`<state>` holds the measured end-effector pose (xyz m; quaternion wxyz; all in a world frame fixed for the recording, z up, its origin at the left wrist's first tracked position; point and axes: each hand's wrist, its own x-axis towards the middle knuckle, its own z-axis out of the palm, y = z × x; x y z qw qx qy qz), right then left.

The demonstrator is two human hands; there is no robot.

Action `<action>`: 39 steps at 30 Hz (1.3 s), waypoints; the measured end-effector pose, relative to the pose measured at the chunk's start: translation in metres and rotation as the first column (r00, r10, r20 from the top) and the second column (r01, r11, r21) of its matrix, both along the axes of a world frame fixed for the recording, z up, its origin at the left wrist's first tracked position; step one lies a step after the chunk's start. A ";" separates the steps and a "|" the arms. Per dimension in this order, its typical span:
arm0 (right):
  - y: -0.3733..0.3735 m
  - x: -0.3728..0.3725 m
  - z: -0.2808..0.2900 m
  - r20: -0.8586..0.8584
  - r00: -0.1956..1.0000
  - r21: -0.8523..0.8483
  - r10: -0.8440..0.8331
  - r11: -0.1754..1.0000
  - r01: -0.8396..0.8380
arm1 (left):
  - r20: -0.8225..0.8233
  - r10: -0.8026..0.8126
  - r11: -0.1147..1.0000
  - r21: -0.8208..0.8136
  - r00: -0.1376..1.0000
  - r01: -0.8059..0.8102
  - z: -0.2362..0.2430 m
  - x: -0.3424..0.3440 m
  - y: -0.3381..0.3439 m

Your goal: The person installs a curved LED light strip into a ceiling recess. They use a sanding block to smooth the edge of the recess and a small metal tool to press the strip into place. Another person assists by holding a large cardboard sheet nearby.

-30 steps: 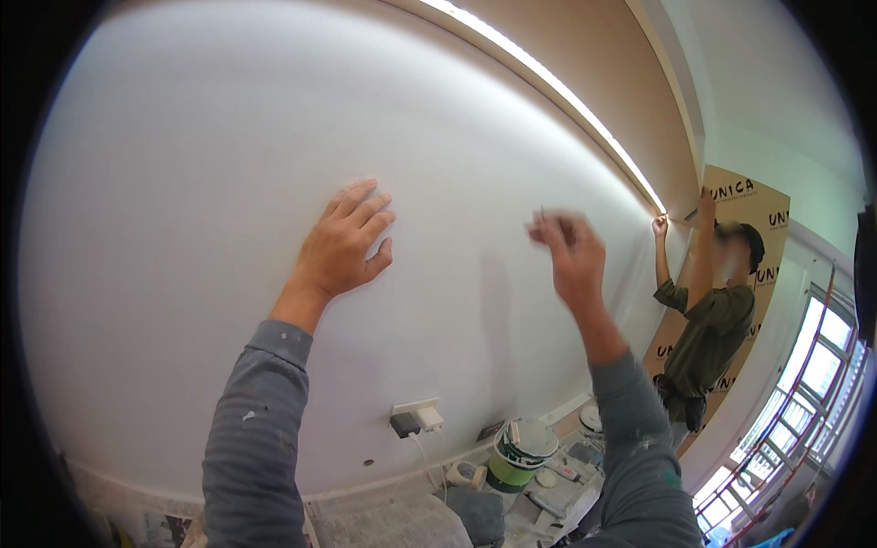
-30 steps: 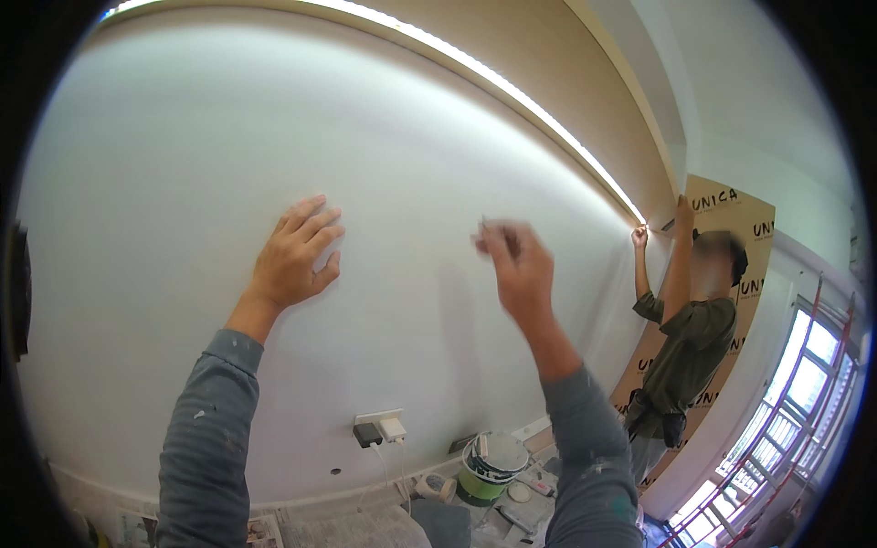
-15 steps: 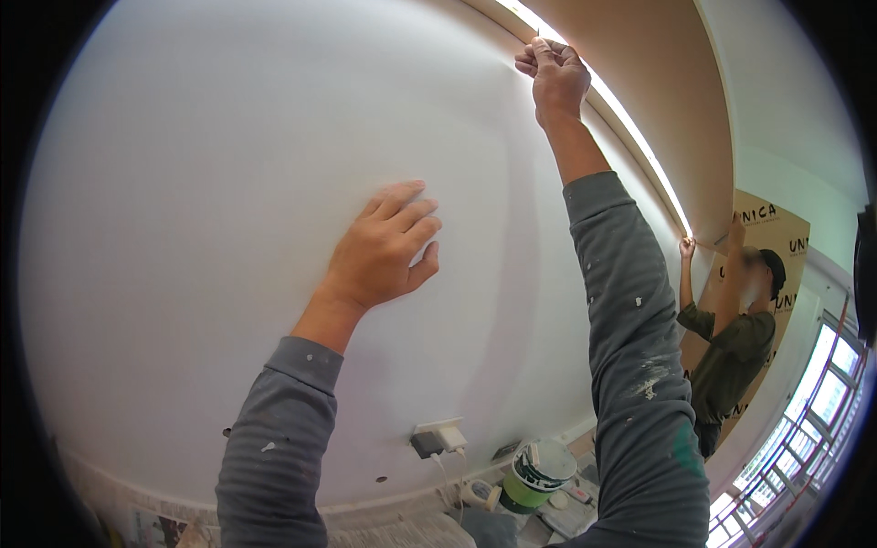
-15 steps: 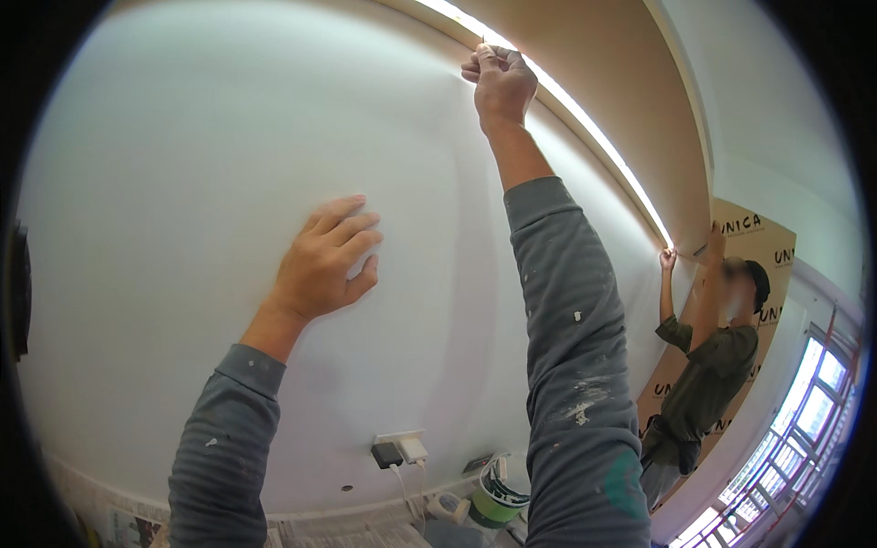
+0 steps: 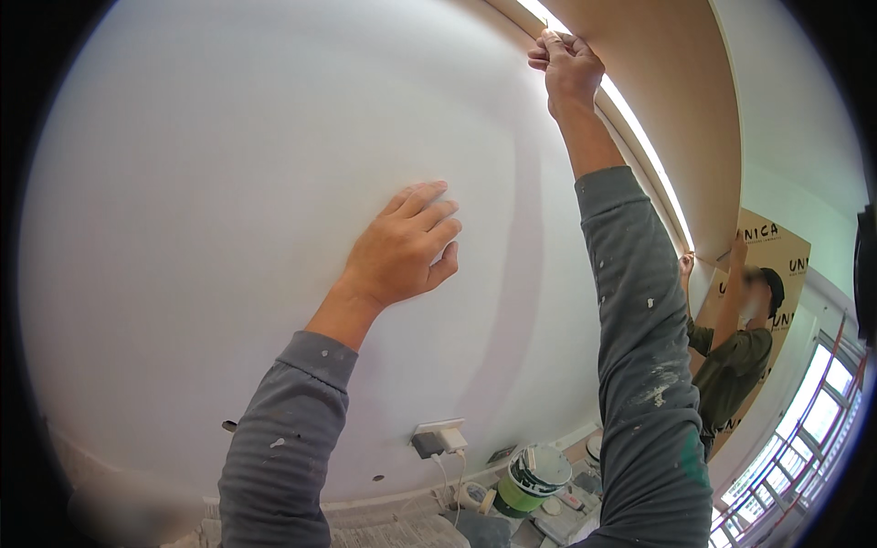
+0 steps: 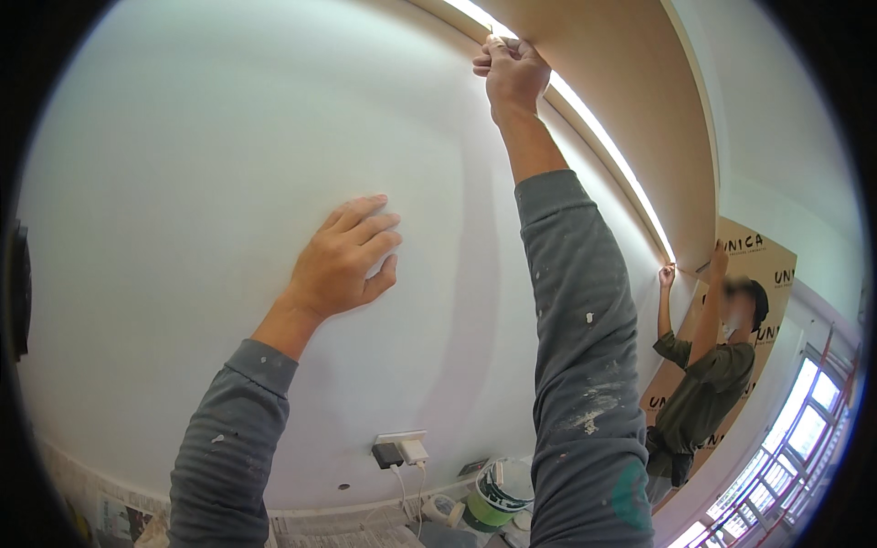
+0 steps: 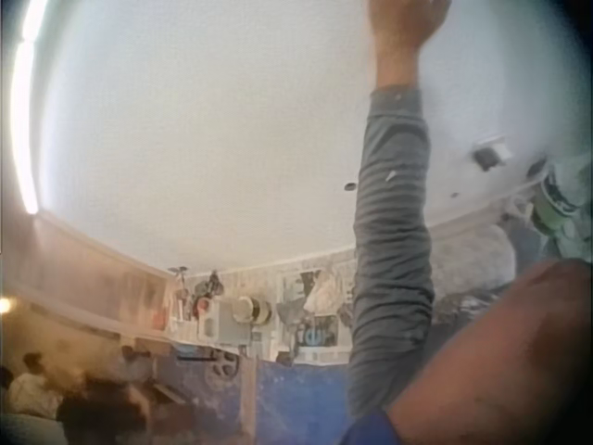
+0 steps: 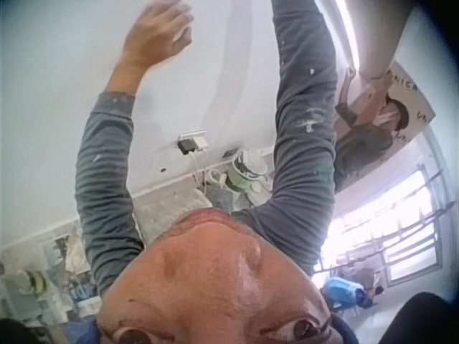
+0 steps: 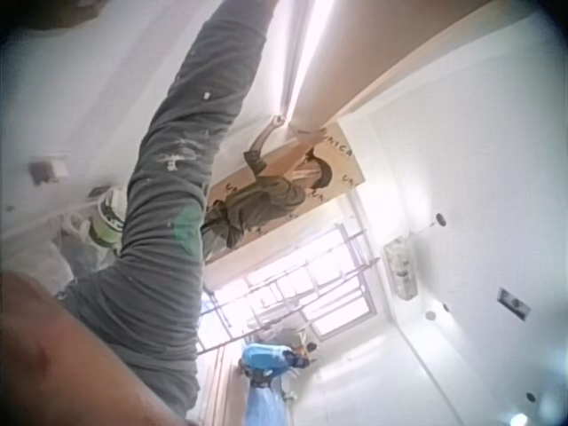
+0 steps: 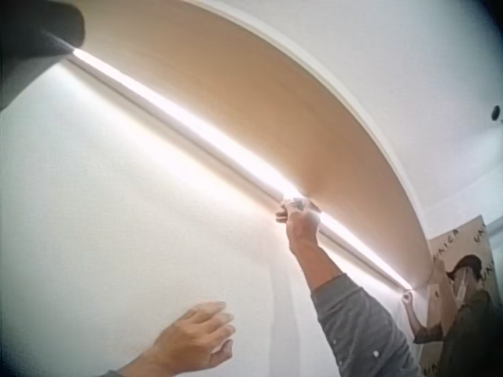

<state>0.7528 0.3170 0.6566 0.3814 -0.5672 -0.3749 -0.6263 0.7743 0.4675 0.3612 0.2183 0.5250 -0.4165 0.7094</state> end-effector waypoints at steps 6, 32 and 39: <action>0.008 -0.001 0.001 -0.073 0.997 0.043 -0.037 0.998 0.041 | -0.001 0.020 1.000 -0.003 1.000 -0.020 0.000 0.002 0.001; 0.006 0.012 0.000 -0.072 0.997 0.211 0.038 0.977 -0.022 | 0.000 0.023 1.000 0.001 1.000 -0.023 0.006 0.005 0.000; -0.027 0.021 0.002 -0.077 0.996 0.269 0.038 0.963 -0.016 | 0.005 0.036 0.999 -0.013 0.999 -0.036 0.009 0.003 0.001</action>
